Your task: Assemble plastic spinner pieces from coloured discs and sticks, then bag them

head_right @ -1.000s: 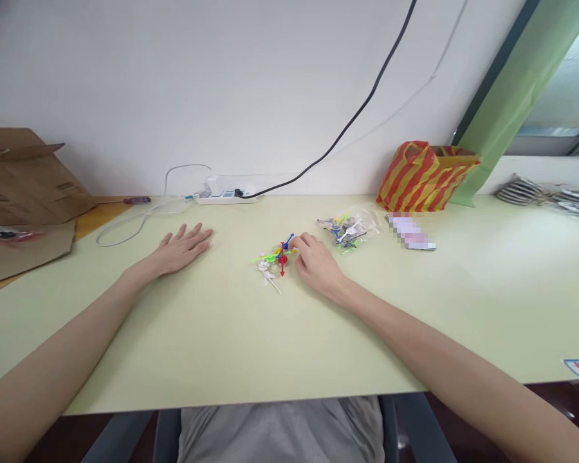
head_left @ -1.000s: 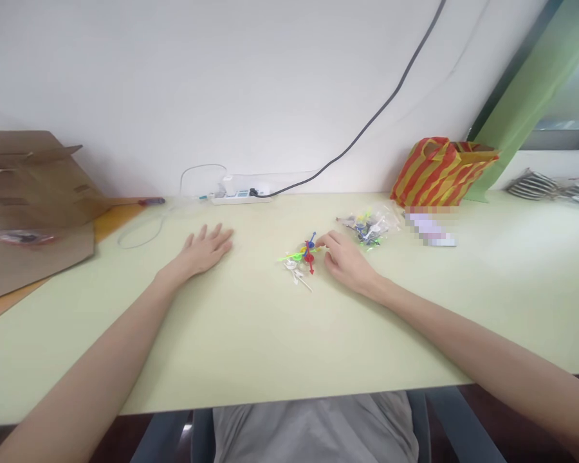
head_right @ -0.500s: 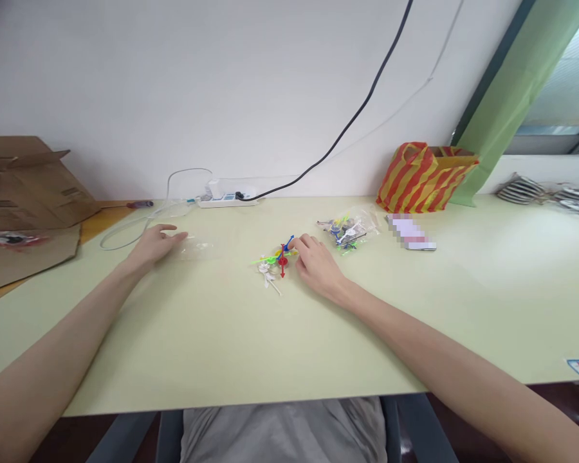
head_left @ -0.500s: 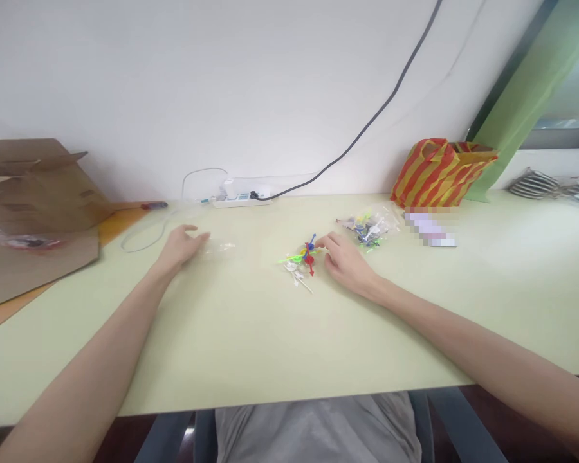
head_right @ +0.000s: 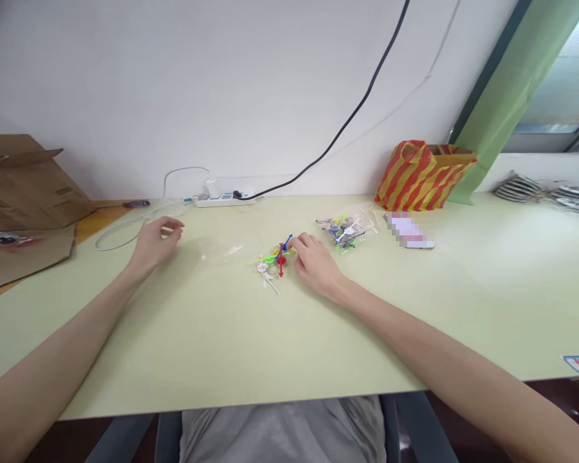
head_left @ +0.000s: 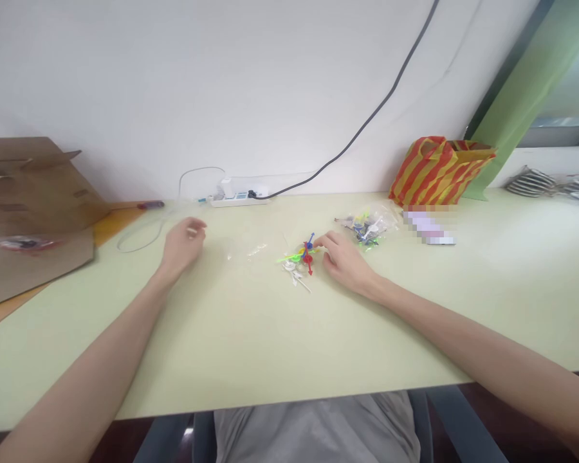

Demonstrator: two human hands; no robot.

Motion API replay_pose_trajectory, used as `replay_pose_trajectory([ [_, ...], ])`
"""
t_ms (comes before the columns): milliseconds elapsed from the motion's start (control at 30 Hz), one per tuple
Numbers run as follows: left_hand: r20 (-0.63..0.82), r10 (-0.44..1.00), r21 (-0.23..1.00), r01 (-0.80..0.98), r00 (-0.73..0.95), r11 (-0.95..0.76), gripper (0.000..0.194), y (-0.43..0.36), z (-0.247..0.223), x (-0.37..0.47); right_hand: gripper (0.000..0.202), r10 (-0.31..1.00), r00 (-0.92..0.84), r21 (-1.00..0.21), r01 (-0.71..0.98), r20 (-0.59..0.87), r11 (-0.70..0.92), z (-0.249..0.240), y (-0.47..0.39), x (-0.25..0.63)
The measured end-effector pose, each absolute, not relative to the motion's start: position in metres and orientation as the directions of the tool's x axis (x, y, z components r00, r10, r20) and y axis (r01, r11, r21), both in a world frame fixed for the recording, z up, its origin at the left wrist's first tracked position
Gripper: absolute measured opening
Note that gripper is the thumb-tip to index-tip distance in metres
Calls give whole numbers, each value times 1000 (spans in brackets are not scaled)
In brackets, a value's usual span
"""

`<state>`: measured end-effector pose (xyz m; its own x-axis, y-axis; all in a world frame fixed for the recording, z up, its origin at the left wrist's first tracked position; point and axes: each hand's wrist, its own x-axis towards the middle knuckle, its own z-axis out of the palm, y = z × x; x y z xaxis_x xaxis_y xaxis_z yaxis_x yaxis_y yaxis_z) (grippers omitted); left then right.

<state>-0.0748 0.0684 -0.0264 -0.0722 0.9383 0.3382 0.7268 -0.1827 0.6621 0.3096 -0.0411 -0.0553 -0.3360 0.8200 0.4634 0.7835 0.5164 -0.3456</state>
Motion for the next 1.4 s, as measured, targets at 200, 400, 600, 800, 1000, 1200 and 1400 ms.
replay_pose_trajectory([
  [200, 94, 761, 330, 701, 642, -632, 58, 43, -30, -24, 40, 813, -329, -328, 792, 481, 515, -58, -39, 310],
  [400, 34, 845, 128, 836, 534, -534, 66, 62, -47, -46, 42, 764, -312, -145, 874, 564, 464, -34, -35, 324],
  [600, 150, 986, 122, 988, 72, -91, 86, 87, -61, -92, 64, 870, -228, -65, 957, 437, 283, -10, -29, 372],
  [800, 453, 885, 78, 984, 109, -161, 89, 68, -41, -66, 31, 925, -212, -2, 975, 315, 224, -10, -25, 393],
  [1000, 543, 802, 89, 933, 248, -349, 76, 30, -11, -18, 30, 905, -122, 29, 992, 406, 121, -4, -24, 389],
  [1200, 494, 807, 106, 899, 323, -425, 74, 17, -14, 4, 35, 789, -139, 1, 985, 599, 173, 4, -32, 381],
  [1400, 435, 834, 163, 881, 340, -444, 71, 14, -21, 7, 29, 638, 14, -436, 742, 770, 510, 21, -57, 351],
])
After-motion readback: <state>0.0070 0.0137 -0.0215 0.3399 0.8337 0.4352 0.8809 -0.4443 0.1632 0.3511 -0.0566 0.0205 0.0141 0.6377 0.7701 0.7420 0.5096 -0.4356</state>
